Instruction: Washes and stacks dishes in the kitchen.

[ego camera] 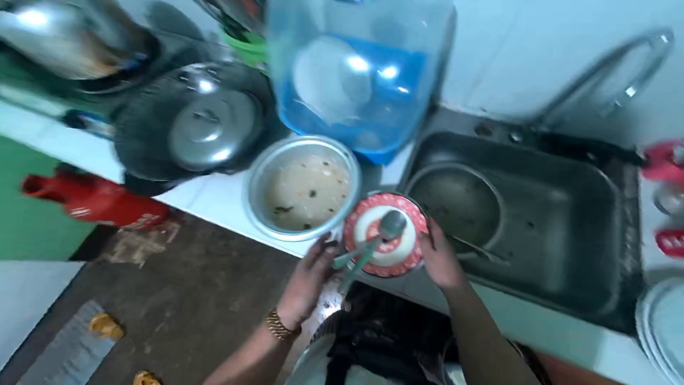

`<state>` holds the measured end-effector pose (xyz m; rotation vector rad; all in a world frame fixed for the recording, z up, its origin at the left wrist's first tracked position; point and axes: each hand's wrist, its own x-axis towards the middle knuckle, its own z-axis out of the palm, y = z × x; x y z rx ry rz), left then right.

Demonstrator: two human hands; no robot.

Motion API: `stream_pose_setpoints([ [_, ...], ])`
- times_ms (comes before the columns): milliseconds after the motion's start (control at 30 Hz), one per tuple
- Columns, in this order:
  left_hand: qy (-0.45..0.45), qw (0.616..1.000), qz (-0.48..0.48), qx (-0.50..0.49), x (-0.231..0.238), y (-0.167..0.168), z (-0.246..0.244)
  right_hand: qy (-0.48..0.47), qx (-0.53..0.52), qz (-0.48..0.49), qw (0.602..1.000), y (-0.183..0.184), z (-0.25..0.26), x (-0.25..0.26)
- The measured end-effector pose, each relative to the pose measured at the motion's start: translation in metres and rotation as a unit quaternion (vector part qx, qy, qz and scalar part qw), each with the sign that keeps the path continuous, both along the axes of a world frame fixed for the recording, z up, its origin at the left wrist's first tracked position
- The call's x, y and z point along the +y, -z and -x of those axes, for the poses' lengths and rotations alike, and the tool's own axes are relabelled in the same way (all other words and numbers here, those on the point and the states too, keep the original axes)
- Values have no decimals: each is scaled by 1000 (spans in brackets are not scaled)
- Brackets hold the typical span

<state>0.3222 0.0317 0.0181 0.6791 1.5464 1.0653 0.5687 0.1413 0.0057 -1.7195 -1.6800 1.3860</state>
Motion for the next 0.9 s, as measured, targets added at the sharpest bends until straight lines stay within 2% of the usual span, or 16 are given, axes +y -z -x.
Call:
stream_pose_setpoints([
  [67, -31, 999, 4, -29, 6, 2, 0, 5, -7, -4, 1000, 2, 2, 1],
  [233, -40, 996, 35, -67, 18, 11, 2, 20, -6, -7, 1000, 7, 6, -3],
  [333, -25, 998, 39, -48, 22, 13, 1, 39, 18, -22, 999, 8, 3, -4],
  [467, 13, 1000, 11, -22, 24, 8, -16, 56, 27, 7, 998, -2, -22, -9],
  [600, 49, 998, -11, -40, 32, -6, -52, 92, 16, 0, 996, -18, -65, -22],
  [700, 95, 993, -57, -31, 46, -20, -89, 128, 13, -64, 990, -30, -113, -40],
  [800, 172, 980, -94, -33, 65, -34, -140, 175, -17, -90, 980, -52, -172, -64],
  [900, 241, 964, -92, -66, 87, -44, -209, 233, -84, -107, 963, -74, -235, -88],
])
